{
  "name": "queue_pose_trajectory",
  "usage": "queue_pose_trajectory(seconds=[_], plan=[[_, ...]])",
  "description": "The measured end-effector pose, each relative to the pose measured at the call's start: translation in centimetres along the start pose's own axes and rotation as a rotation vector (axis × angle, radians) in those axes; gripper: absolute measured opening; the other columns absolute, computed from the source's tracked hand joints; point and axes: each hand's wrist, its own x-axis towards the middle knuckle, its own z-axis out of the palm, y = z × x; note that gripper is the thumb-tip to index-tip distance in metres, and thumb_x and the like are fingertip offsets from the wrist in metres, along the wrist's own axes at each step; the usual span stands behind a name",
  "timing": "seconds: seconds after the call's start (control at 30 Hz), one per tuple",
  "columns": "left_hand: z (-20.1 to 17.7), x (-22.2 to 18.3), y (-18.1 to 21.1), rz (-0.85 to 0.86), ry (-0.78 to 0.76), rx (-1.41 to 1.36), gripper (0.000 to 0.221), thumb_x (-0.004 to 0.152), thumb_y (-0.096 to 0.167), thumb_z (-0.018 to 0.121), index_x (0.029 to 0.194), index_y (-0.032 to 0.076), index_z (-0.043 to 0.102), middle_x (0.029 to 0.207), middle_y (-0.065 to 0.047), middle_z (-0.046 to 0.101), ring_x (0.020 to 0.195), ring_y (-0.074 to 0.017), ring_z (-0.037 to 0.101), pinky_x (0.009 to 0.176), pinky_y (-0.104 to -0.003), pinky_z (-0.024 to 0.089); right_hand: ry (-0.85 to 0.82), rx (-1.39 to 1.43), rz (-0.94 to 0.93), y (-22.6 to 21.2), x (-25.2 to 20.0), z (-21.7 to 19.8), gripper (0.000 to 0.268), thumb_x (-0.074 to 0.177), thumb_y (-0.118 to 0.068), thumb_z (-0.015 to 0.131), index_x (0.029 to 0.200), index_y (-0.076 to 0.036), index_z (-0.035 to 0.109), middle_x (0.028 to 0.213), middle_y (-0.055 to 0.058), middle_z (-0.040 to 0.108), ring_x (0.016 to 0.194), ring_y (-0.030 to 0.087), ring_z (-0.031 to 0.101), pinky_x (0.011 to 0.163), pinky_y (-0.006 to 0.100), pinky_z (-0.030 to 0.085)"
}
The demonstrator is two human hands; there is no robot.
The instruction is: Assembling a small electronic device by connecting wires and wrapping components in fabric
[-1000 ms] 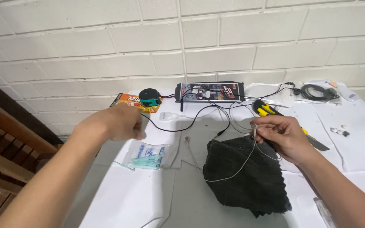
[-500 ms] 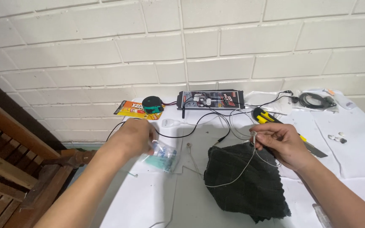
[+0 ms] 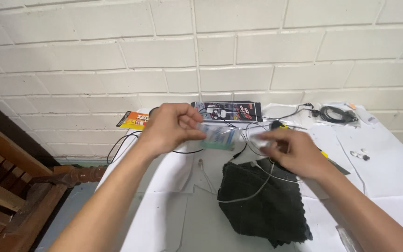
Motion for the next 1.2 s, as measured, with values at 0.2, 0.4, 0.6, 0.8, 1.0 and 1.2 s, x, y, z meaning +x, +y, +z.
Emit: queue_pose_trajectory(seconds=[0.2, 0.4, 0.6, 0.8, 1.0, 1.2], plan=[[2.1, 0.3, 1.2, -0.023, 0.011, -0.147, 0.044, 0.061, 0.020, 0.097, 0.099, 0.008, 0.077, 0.082, -0.007, 0.079, 0.077, -0.0145, 0.078, 0.076, -0.028, 0.061, 0.293, -0.482, -0.687, -4.0, 1.5, 1.4, 0.077, 0.072, -0.038, 0.089, 0.137, -0.009, 0.061, 0.131, 0.016, 0.065, 0.119, 0.043, 0.064, 0.096, 0.050, 0.052], [2.6, -0.7, 1.9, -0.096, 0.153, -0.203, 0.043, 0.062, 0.026, 0.097, 0.097, 0.013, 0.075, 0.073, -0.001, 0.075, 0.070, -0.0100, 0.076, 0.071, -0.023, 0.060, 0.411, -0.914, -0.653, -1.9, 3.6, 5.1, 0.042, 0.089, -0.045, 0.072, 0.124, -0.026, 0.062, 0.081, -0.004, 0.065, 0.070, 0.025, 0.068, 0.064, 0.039, 0.053], [3.8, -1.0, -1.1, 0.220, 0.168, -0.168, 0.032, 0.086, 0.023, 0.082, 0.111, 0.011, 0.067, 0.085, -0.006, 0.082, 0.075, -0.0181, 0.079, 0.074, -0.029, 0.061, 0.059, -0.194, -0.235, -4.6, 4.6, 3.4, 0.030, 0.080, -0.019, 0.082, 0.109, -0.028, 0.081, 0.084, 0.005, 0.082, 0.084, 0.033, 0.079, 0.072, 0.040, 0.061], [2.7, -0.6, -3.2, 0.372, -0.106, -0.418, 0.007, 0.102, 0.005, 0.050, 0.106, 0.010, 0.047, 0.097, -0.015, 0.081, 0.067, -0.0134, 0.066, 0.068, -0.029, 0.054, -0.038, 0.125, -0.022, -5.9, 5.2, 1.6, 0.032, 0.082, -0.005, 0.079, 0.110, -0.018, 0.084, 0.085, 0.014, 0.085, 0.067, 0.024, 0.080, 0.070, 0.039, 0.065], [2.1, -1.6, -2.0, 0.585, 0.090, -0.222, 0.025, 0.087, 0.000, 0.078, 0.089, 0.011, 0.055, 0.082, -0.012, 0.080, 0.050, -0.0150, 0.057, 0.052, -0.026, 0.045, -0.228, 0.352, -0.061, -7.6, 4.3, 1.5, 0.044, 0.083, 0.004, 0.071, 0.124, -0.010, 0.077, 0.096, 0.016, 0.085, 0.081, 0.023, 0.076, 0.065, 0.049, 0.073], [2.8, -0.9, -3.4, 0.598, 0.083, -0.202, 0.024, 0.087, 0.008, 0.083, 0.083, 0.015, 0.060, 0.069, -0.009, 0.077, 0.045, -0.0161, 0.056, 0.049, -0.024, 0.043, -0.258, 0.432, -0.113, -7.1, 5.0, 2.1, 0.047, 0.079, 0.009, 0.073, 0.125, 0.000, 0.073, 0.091, 0.023, 0.084, 0.068, 0.033, 0.082, 0.052, 0.046, 0.072]])
